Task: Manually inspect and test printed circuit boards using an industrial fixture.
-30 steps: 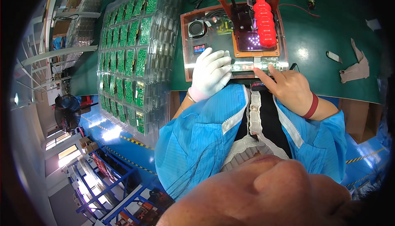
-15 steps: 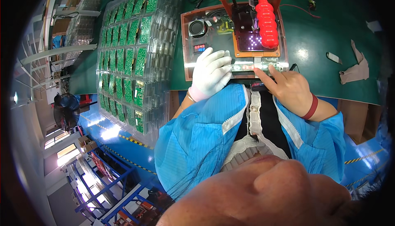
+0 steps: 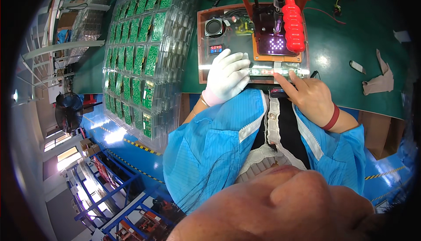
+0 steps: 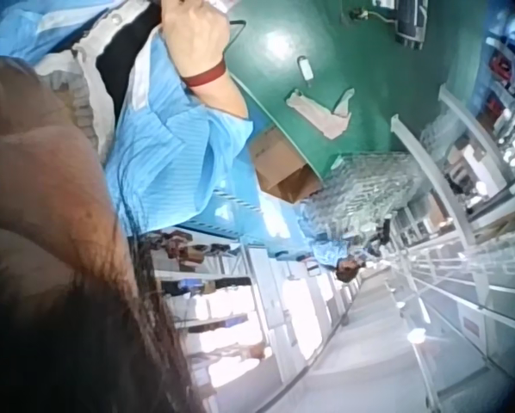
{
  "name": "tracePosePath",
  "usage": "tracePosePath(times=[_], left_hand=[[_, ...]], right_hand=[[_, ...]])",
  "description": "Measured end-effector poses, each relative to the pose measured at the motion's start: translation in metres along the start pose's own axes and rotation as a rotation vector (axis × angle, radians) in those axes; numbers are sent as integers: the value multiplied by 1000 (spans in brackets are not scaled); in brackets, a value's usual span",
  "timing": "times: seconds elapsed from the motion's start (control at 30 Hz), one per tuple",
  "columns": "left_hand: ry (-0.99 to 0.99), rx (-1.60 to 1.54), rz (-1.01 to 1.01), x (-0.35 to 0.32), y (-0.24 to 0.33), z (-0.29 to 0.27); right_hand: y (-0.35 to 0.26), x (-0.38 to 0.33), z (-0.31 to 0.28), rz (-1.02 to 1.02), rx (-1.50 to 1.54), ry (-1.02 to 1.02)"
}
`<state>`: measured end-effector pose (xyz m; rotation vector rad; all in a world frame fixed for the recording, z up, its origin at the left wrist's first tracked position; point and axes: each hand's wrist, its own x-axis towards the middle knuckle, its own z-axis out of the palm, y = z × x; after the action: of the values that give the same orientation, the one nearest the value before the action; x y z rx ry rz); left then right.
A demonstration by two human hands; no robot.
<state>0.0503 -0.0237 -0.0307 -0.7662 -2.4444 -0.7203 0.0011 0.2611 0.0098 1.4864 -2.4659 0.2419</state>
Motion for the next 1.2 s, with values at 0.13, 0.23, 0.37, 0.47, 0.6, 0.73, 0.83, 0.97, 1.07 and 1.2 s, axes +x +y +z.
tracePosePath(times=[0.13, 0.23, 0.37, 0.47, 0.6, 0.73, 0.83, 0.97, 1.07, 1.2], left_hand=[[0, 2, 5, -1, -1, 1], [9, -5, 7, -3, -4, 3], [23, 10, 11, -2, -3, 3], [33, 23, 17, -1, -2, 4], [6, 24, 17, -1, -3, 4], [-7, 10, 0, 4, -1, 3], [-12, 20, -15, 6, -1, 4], [-32, 38, -23, 6, -1, 3], [-29, 36, -30, 3, -2, 1], [-40, 7, -10, 9, 0, 3]], right_hand=[[0, -2, -1, 9, -3, -21], [0, -1, 0, 8, -4, -35], [0, -1, 1, 9, 0, -41], [0, -2, 1, 15, 1, -43], [2, 0, 1, -10, 20, 13], [4, 1, -4, 2, 63, 5], [8, 2, -2, 47, 236, 49], [16, -4, 7, 266, 870, 223], [19, -12, 16, 556, 1290, 296], [34, -14, 24, 853, 1698, 428]])
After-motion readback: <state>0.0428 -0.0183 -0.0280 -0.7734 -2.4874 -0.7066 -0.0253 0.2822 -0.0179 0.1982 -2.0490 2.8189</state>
